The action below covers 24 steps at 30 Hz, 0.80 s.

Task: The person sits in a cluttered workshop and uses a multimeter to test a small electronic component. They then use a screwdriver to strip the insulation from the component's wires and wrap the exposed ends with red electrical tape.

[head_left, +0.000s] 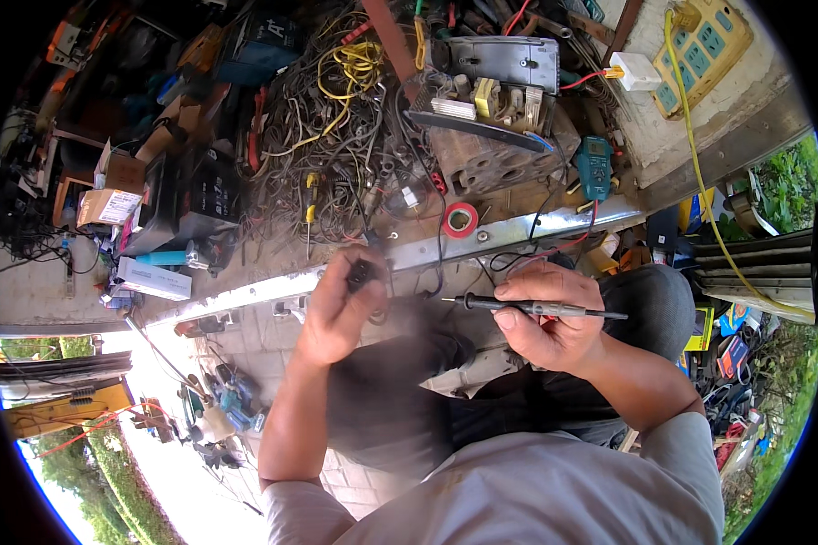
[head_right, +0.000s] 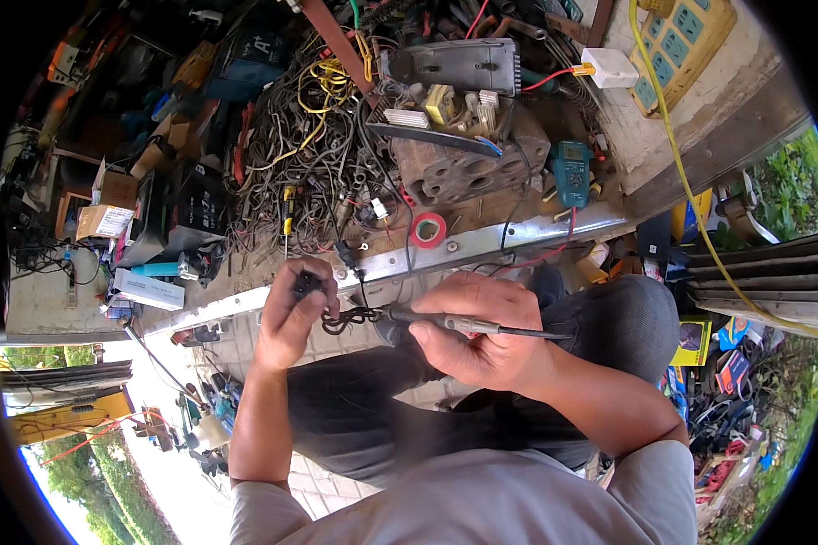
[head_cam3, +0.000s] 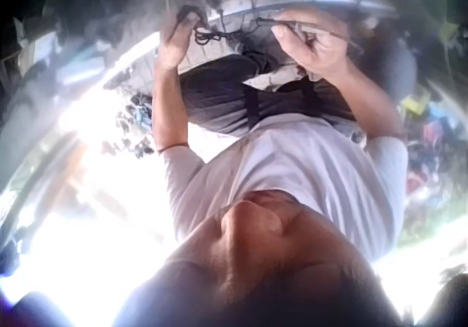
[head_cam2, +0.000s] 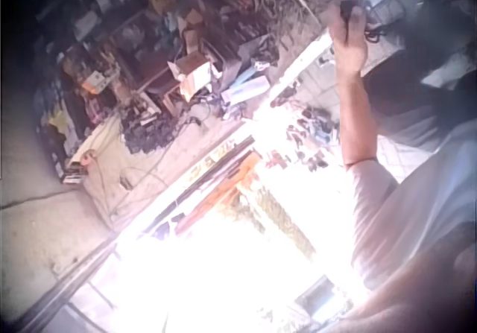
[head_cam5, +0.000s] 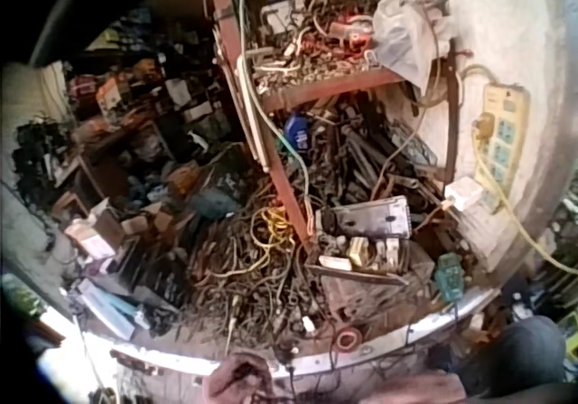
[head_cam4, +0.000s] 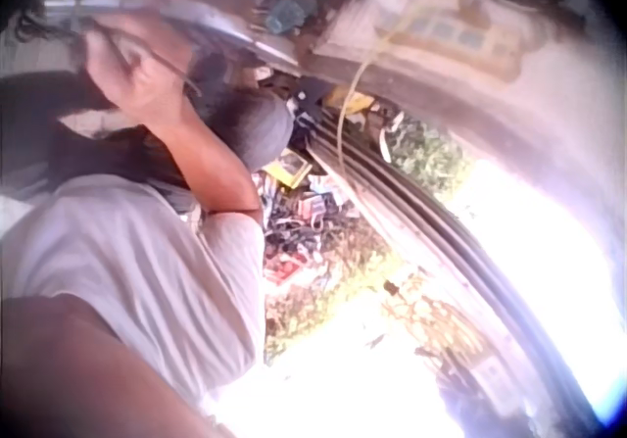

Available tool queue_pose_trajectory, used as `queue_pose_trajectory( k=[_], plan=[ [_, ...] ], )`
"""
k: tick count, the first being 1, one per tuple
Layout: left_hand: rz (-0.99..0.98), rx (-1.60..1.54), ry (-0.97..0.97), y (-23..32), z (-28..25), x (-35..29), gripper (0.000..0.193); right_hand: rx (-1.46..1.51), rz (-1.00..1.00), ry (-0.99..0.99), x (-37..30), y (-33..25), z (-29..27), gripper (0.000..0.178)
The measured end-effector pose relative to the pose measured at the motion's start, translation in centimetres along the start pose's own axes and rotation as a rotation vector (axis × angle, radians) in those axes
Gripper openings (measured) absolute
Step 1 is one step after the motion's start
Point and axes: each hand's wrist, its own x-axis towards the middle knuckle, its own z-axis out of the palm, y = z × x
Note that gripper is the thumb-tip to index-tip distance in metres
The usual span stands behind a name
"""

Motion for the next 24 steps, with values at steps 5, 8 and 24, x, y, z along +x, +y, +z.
queue_pose_trajectory(
  k=[5,8,24],
  plan=[
    [-0.361,-0.021,0.225,-4.5,-4.7,1.7,0.029,-0.023,0.055,0.003,0.1,0.2,0.5,0.018],
    [-0.575,0.244,0.344,-7.8,-5.1,3.3,0.042,0.002,0.098,-0.048,0.3,-0.1,0.8,0.019],
    [-0.181,0.423,0.298,-5.0,1.1,4.5,0.041,-0.051,0.174,-0.059,0.0,0.6,-0.3,0.018]
  ],
)
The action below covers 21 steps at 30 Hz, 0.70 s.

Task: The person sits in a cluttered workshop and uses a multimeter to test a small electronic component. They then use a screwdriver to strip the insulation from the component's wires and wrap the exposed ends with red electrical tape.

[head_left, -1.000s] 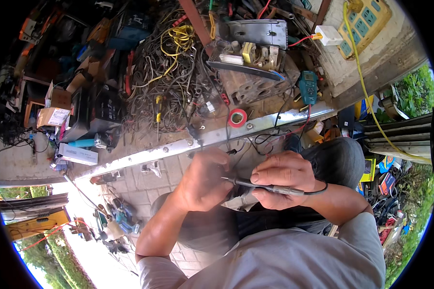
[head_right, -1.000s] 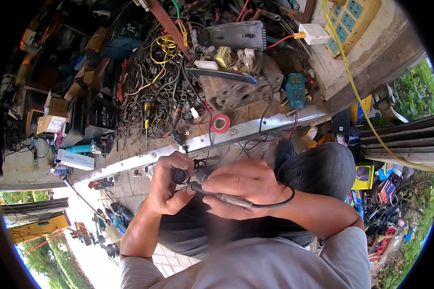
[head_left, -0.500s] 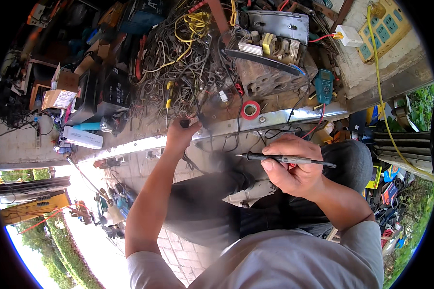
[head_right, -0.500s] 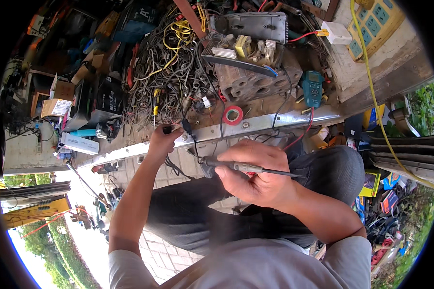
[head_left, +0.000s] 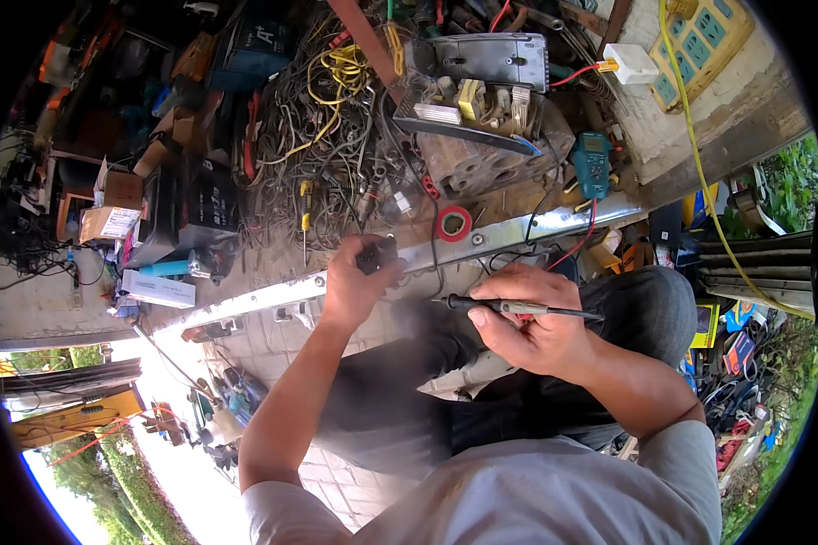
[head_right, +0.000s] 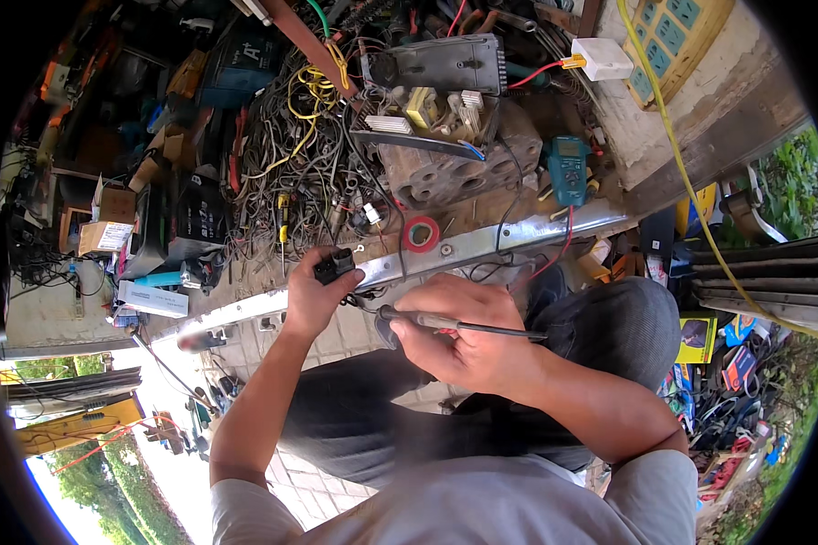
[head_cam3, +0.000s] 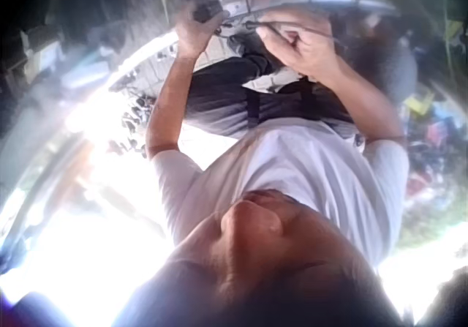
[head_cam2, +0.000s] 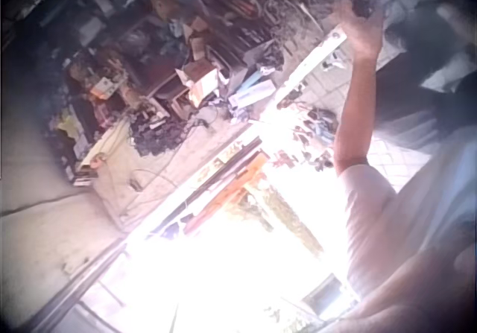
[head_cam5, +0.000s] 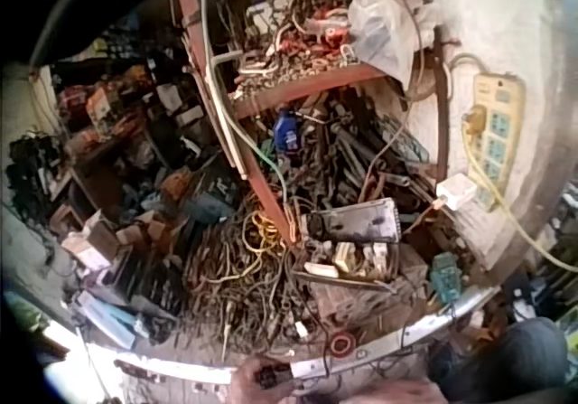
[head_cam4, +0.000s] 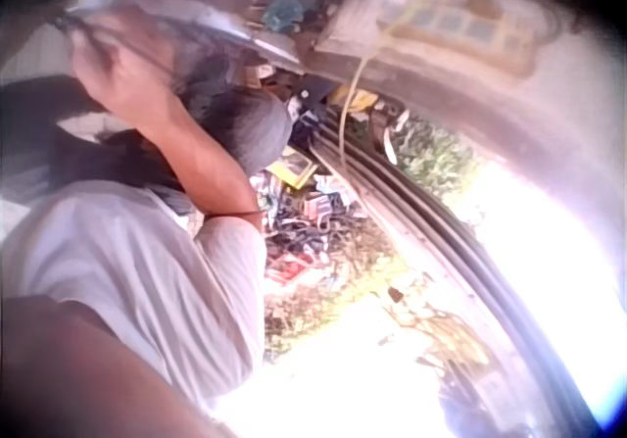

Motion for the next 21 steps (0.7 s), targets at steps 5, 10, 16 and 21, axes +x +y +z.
queue_pose_trajectory(
  k=[5,10,16,21],
  plan=[
    [0.503,0.058,0.005,5.0,0.5,-4.9,0.043,0.059,-0.054,0.087,-0.3,-0.1,0.0,0.018],
    [0.476,0.08,-0.023,6.9,0.9,-6.8,0.039,0.071,-0.141,0.088,-0.6,-0.4,-0.1,0.017],
    [0.378,-0.183,-0.088,5.5,1.1,-6.6,0.039,0.087,-0.169,0.059,-0.7,-1.1,0.5,0.018],
    [0.385,-0.229,-0.121,4.9,0.9,-6.8,0.042,0.078,-0.125,0.032,-0.6,-1.1,1.1,0.017]
  ],
)
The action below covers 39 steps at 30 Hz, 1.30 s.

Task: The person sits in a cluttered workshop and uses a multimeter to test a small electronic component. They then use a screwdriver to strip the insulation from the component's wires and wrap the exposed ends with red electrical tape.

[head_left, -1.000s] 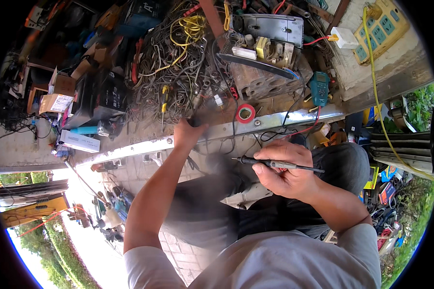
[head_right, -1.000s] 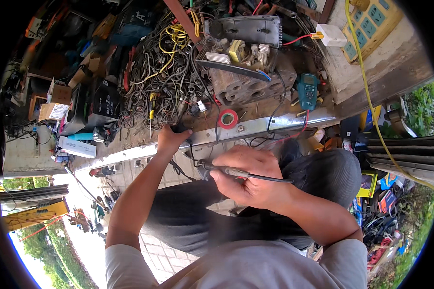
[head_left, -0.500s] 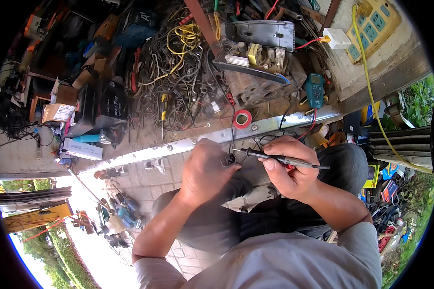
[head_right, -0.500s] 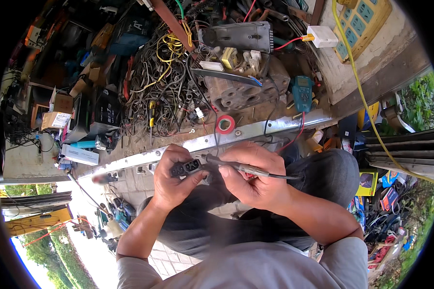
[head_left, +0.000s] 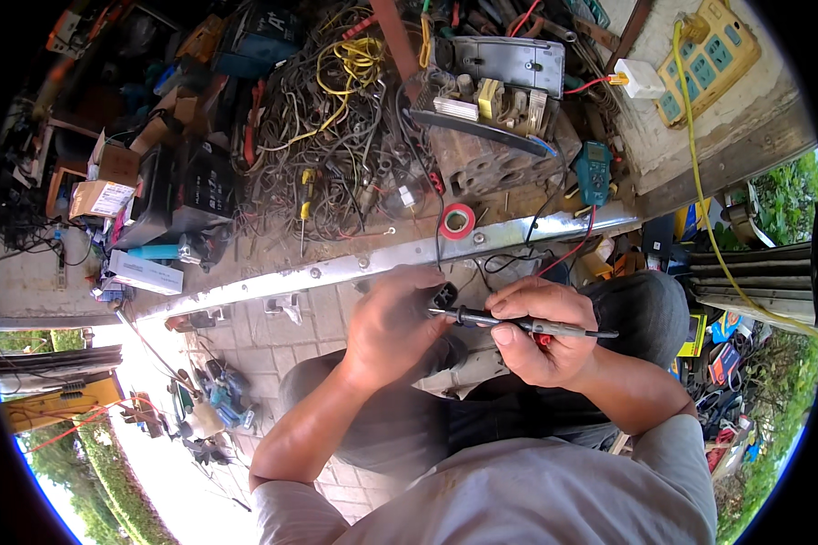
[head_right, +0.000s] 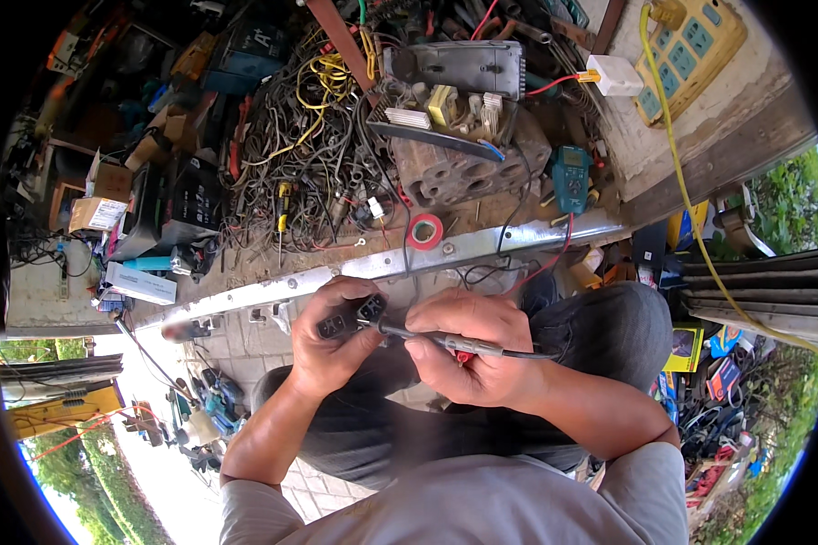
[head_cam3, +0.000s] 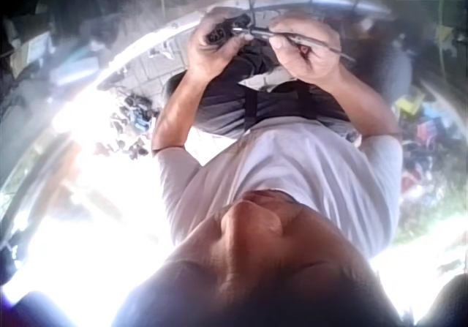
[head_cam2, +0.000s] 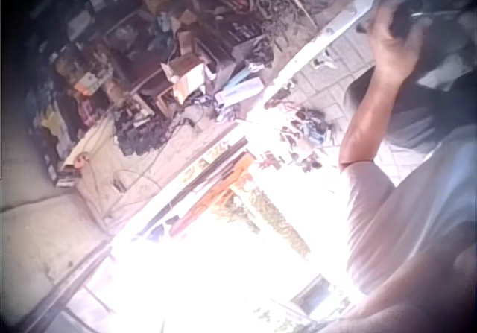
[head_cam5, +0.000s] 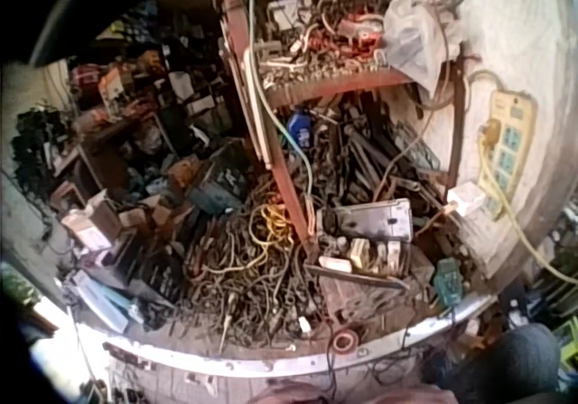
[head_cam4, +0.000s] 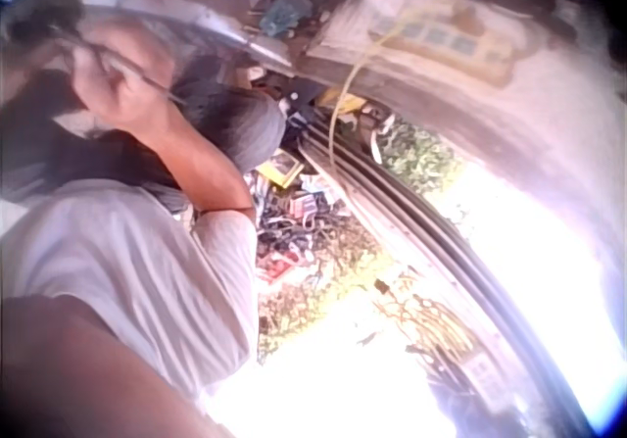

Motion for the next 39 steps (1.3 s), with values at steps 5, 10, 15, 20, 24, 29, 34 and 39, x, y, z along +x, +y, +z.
queue_pose_trajectory(
  k=[5,10,15,20,24,29,34,39],
  plan=[
    [0.076,0.053,-0.062,0.3,-0.4,0.6,0.045,0.102,0.066,0.119,-0.3,0.4,-0.6,0.014],
    [0.068,-0.016,-0.114,0.3,-0.5,0.3,0.048,0.13,0.174,0.116,-0.4,0.6,-0.7,0.014],
    [-0.032,-0.191,-0.124,-0.1,-0.4,-0.1,0.047,0.131,0.233,0.09,-0.9,0.6,-0.2,0.018],
    [-0.169,-0.575,-0.069,0.5,0.6,-0.3,0.046,0.296,0.354,0.008,-0.6,0.4,0.4,0.021],
    [-0.144,-0.498,-0.111,0.9,0.5,-0.2,0.049,0.293,0.33,-0.026,-1.1,0.8,0.8,0.024],
    [-0.24,-0.3,-0.099,1.3,-0.3,-0.2,0.055,0.258,0.312,-0.087,-0.9,0.9,0.7,0.022],
    [-0.194,-0.44,-0.026,1.5,-0.1,-0.7,0.051,0.201,0.174,-0.124,-1.3,1.2,1.0,0.024],
    [-0.081,-0.393,-0.035,1.0,0.2,-0.3,0.043,0.192,0.166,-0.069,-1.3,1.3,1.3,0.024]
  ],
)
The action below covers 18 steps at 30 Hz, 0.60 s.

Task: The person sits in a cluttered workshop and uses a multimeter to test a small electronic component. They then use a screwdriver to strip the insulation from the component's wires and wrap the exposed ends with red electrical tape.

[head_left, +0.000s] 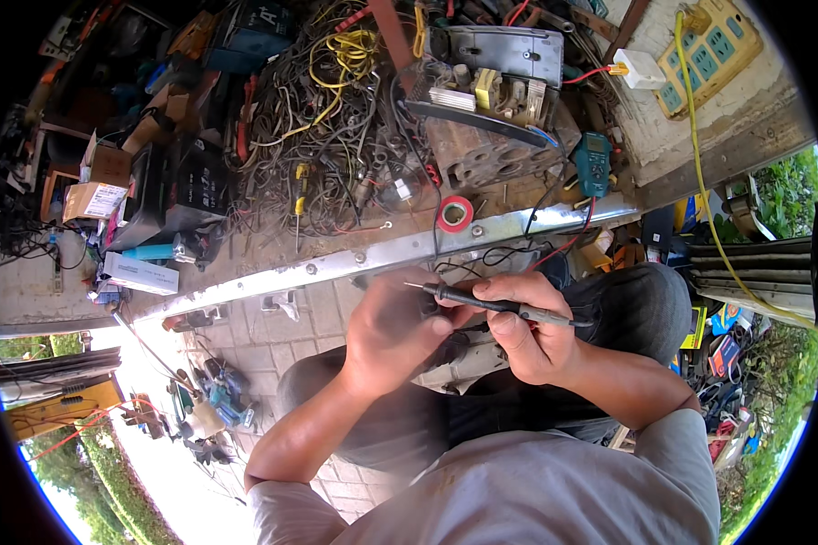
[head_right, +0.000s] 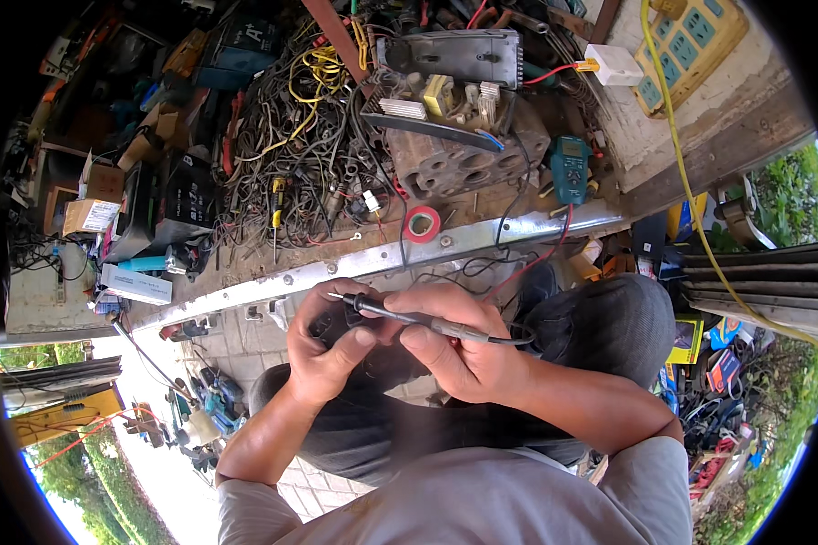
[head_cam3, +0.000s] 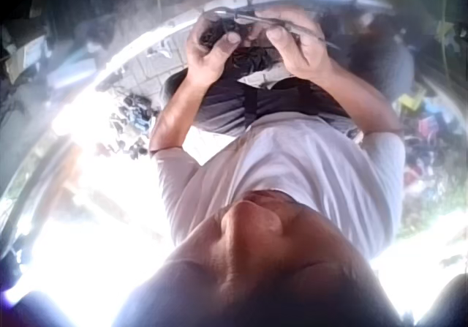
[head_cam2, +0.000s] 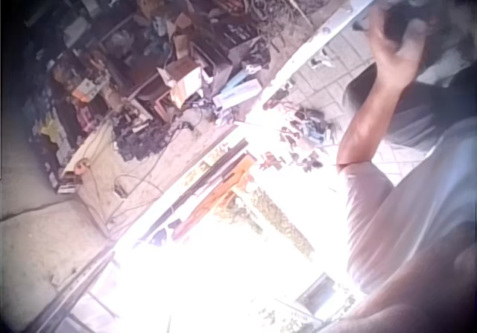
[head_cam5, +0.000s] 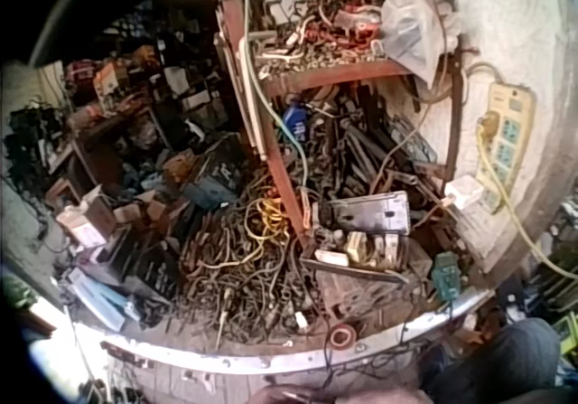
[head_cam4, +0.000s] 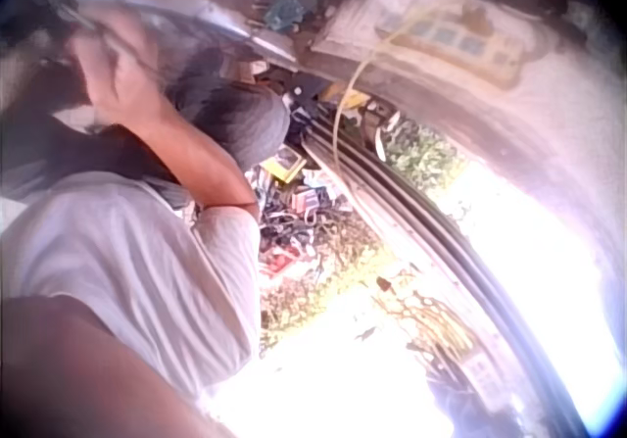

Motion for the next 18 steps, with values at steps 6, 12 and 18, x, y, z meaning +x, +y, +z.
queue_pose_trajectory(
  k=[6,12,18],
  plan=[
    [-0.03,-0.399,-0.115,-0.3,0.3,0.0,0.042,0.142,0.038,-0.057,0.3,0.0,0.0,0.024],
    [-0.184,-0.091,-0.11,0.6,0.3,-0.3,0.052,0.131,0.019,-0.089,0.2,-0.1,0.0,0.023],
    [-0.05,-0.067,-0.076,0.4,1.0,0.0,0.053,0.335,0.136,-0.034,-0.1,0.1,0.3,0.026]
  ],
)
